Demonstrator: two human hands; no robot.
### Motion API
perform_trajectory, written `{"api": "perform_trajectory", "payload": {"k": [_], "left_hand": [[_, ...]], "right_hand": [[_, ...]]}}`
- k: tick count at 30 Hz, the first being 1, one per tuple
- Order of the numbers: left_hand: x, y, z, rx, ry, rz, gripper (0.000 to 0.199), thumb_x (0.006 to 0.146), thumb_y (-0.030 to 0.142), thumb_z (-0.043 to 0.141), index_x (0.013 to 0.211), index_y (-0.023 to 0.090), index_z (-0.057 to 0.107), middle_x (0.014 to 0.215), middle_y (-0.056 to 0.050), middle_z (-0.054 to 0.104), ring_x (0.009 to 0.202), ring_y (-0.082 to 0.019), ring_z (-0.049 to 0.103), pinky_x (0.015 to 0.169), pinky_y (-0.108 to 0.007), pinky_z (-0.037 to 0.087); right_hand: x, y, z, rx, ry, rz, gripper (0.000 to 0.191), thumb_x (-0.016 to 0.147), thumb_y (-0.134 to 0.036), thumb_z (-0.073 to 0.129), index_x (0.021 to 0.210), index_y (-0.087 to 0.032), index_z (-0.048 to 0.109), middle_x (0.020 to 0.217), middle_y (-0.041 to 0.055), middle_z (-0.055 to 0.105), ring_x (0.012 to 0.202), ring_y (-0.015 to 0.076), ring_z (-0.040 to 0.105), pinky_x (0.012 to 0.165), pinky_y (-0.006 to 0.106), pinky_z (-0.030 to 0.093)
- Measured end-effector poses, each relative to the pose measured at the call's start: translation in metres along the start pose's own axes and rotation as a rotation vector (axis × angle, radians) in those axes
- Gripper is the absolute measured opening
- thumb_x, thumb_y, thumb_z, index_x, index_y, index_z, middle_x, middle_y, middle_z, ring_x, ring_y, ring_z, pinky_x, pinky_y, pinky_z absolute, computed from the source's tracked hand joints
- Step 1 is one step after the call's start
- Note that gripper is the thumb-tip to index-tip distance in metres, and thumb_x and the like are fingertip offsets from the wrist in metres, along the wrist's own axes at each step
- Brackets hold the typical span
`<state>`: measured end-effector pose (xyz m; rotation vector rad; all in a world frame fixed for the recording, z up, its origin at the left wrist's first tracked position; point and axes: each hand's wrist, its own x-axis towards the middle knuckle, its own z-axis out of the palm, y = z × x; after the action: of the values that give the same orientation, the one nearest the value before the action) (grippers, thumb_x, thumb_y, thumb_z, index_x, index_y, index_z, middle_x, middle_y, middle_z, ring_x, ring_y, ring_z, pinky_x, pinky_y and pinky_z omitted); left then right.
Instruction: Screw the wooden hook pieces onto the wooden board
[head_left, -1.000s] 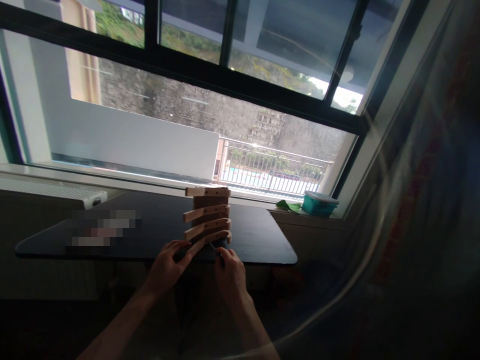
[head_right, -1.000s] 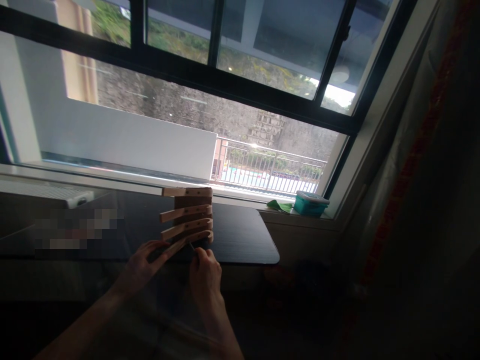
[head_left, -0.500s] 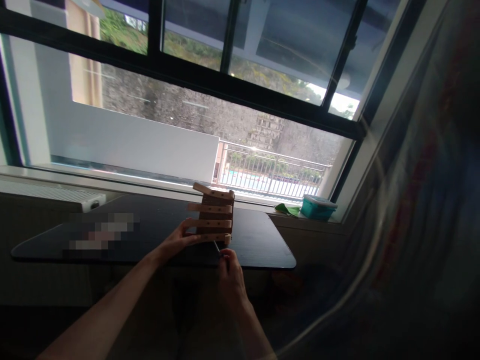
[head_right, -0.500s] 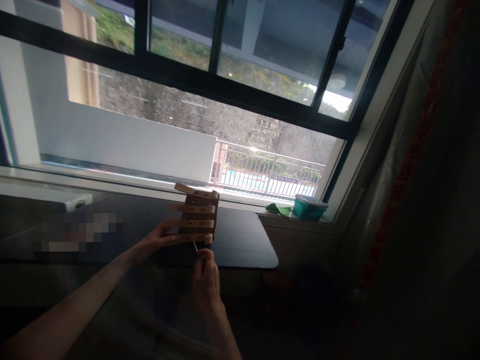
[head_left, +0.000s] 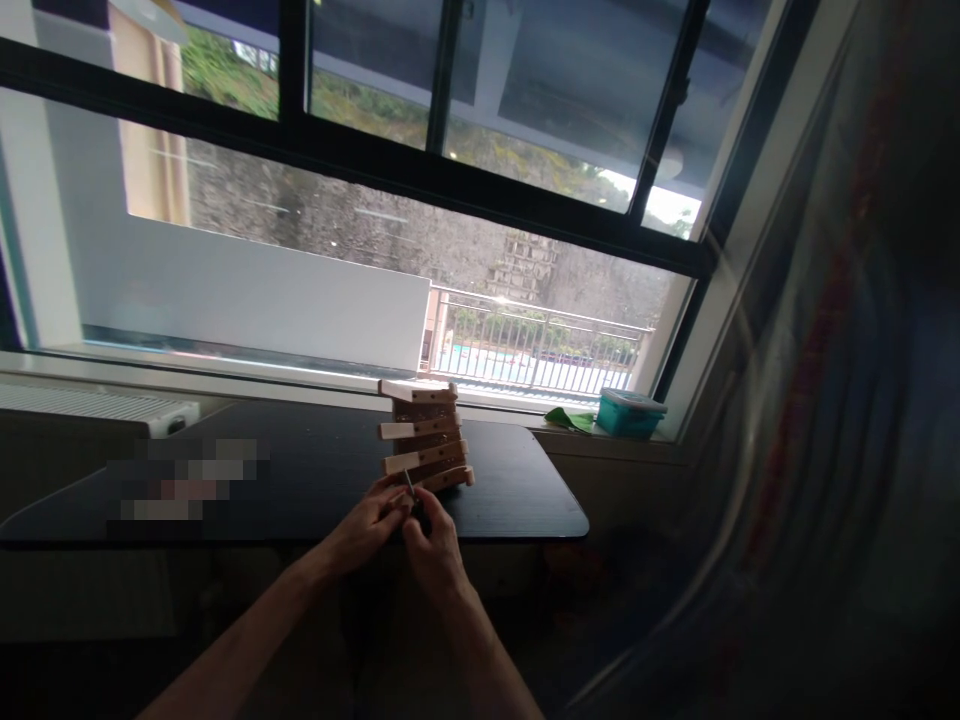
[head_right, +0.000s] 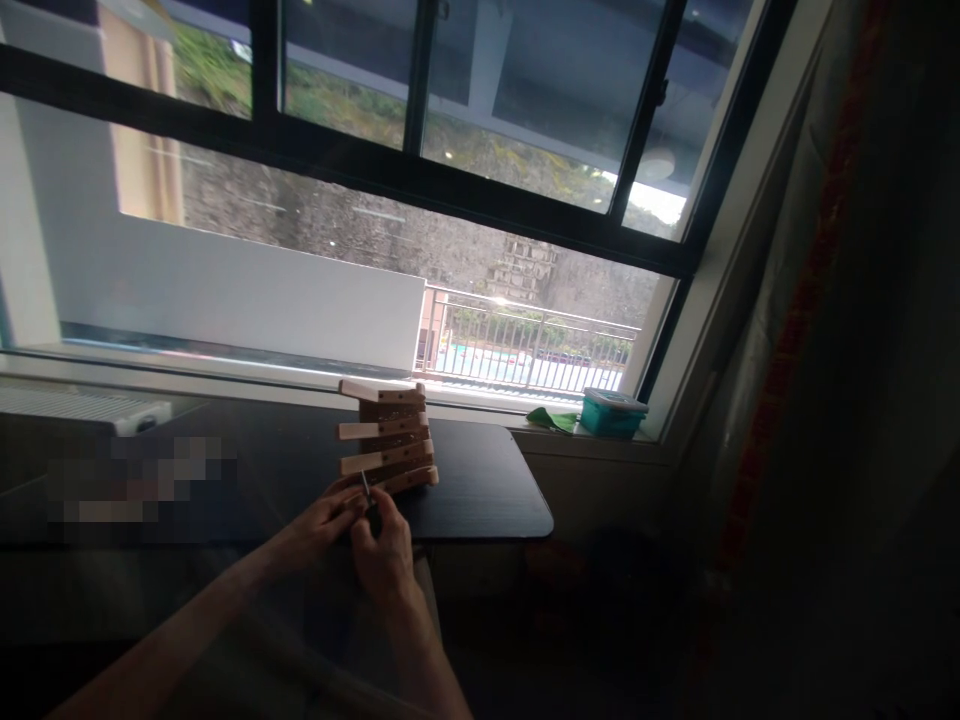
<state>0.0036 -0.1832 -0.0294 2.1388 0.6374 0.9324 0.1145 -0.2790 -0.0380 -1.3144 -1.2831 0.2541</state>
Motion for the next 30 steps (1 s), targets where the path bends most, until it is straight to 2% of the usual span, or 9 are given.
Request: {"api": "perform_trajectory", "payload": {"k": [2,4,7,13,15,19,22,24,30], "left_hand": [[-0.001,0.001,-0.010,-0.032,-0.163,0.009,0.035,0.081,0.034,0.049,0.108,0.024,0.069,0.130,-0.007,0.059,0.130,-0.026,0.043,0.109,-0.041,0.032],[0.000,0.001,-0.017,-0.088,-0.253,-0.005,0.034,0.081,0.033,0.048,0.107,0.026,0.069,0.127,-0.004,0.062,0.132,-0.025,0.040,0.110,-0.042,0.031],[0.001,0.004,-0.015,-0.187,-0.301,-0.024,0.034,0.079,0.033,0.050,0.104,0.024,0.070,0.120,-0.005,0.066,0.119,-0.026,0.053,0.102,-0.040,0.040],[0.008,0.003,-0.013,-0.211,-0.371,-0.056,0.029,0.073,0.035,0.050,0.080,0.021,0.075,0.096,-0.007,0.074,0.096,-0.026,0.065,0.093,-0.037,0.046],[0.015,-0.004,-0.021,-0.265,-0.306,-0.115,0.027,0.067,0.033,0.055,0.079,0.021,0.075,0.096,-0.007,0.075,0.098,-0.027,0.065,0.093,-0.037,0.047],[0.030,-0.012,-0.027,-0.164,-0.009,-0.246,0.028,0.062,0.037,0.061,0.078,0.018,0.074,0.087,-0.007,0.076,0.094,-0.031,0.066,0.090,-0.040,0.048],[0.038,-0.001,-0.015,-0.290,-0.106,-0.227,0.034,0.064,0.040,0.065,0.087,0.016,0.072,0.088,-0.007,0.075,0.092,-0.029,0.067,0.084,-0.037,0.051],[0.041,0.010,-0.003,-0.373,-0.165,-0.285,0.031,0.064,0.037,0.068,0.085,0.013,0.071,0.086,-0.008,0.075,0.087,-0.028,0.068,0.076,-0.035,0.053],[0.036,0.032,0.017,-0.725,0.024,-0.490,0.053,0.067,0.025,0.071,0.116,0.020,0.052,0.096,-0.007,0.073,0.083,-0.021,0.071,0.071,-0.032,0.056]], "right_hand": [[-0.004,-0.002,-0.001,-0.011,-0.041,0.008,0.035,0.076,-0.022,0.054,0.110,-0.020,0.062,0.099,0.0023,0.070,0.091,0.0180,0.065,0.082,0.027,0.050],[-0.007,-0.005,-0.001,-0.102,-0.030,0.064,0.042,0.073,-0.029,0.062,0.114,-0.021,0.059,0.092,0.0032,0.071,0.082,0.0203,0.066,0.074,0.029,0.052],[-0.007,-0.010,0.001,-0.241,0.000,0.110,0.058,0.069,-0.031,0.067,0.124,-0.020,0.051,0.085,0.0045,0.072,0.075,0.0231,0.068,0.064,0.029,0.051],[0.004,-0.011,-0.001,-0.375,0.006,0.047,0.046,0.073,-0.029,0.061,0.117,-0.022,0.052,0.080,0.0035,0.072,0.076,0.0248,0.069,0.064,0.029,0.050],[0.005,-0.007,-0.003,-0.340,0.038,0.007,0.038,0.078,-0.026,0.055,0.115,-0.021,0.051,0.090,0.0051,0.072,0.082,0.0239,0.068,0.070,0.031,0.050],[0.004,0.002,-0.002,-0.204,0.125,-0.094,0.027,0.083,-0.020,0.046,0.110,-0.020,0.050,0.099,0.0062,0.070,0.090,0.0201,0.067,0.079,0.030,0.050],[0.002,0.009,0.000,-0.151,0.141,-0.119,0.021,0.085,-0.023,0.047,0.105,-0.020,0.050,0.093,0.0057,0.070,0.085,0.0190,0.067,0.077,0.029,0.051],[0.003,0.013,0.000,-0.130,0.169,-0.118,0.020,0.086,-0.026,0.048,0.104,-0.020,0.051,0.091,0.0057,0.069,0.084,0.0190,0.067,0.077,0.029,0.051],[0.010,0.015,-0.005,-0.078,0.213,-0.109,0.021,0.086,-0.029,0.048,0.103,-0.019,0.053,0.098,0.0079,0.069,0.091,0.0189,0.065,0.080,0.030,0.051]]}}
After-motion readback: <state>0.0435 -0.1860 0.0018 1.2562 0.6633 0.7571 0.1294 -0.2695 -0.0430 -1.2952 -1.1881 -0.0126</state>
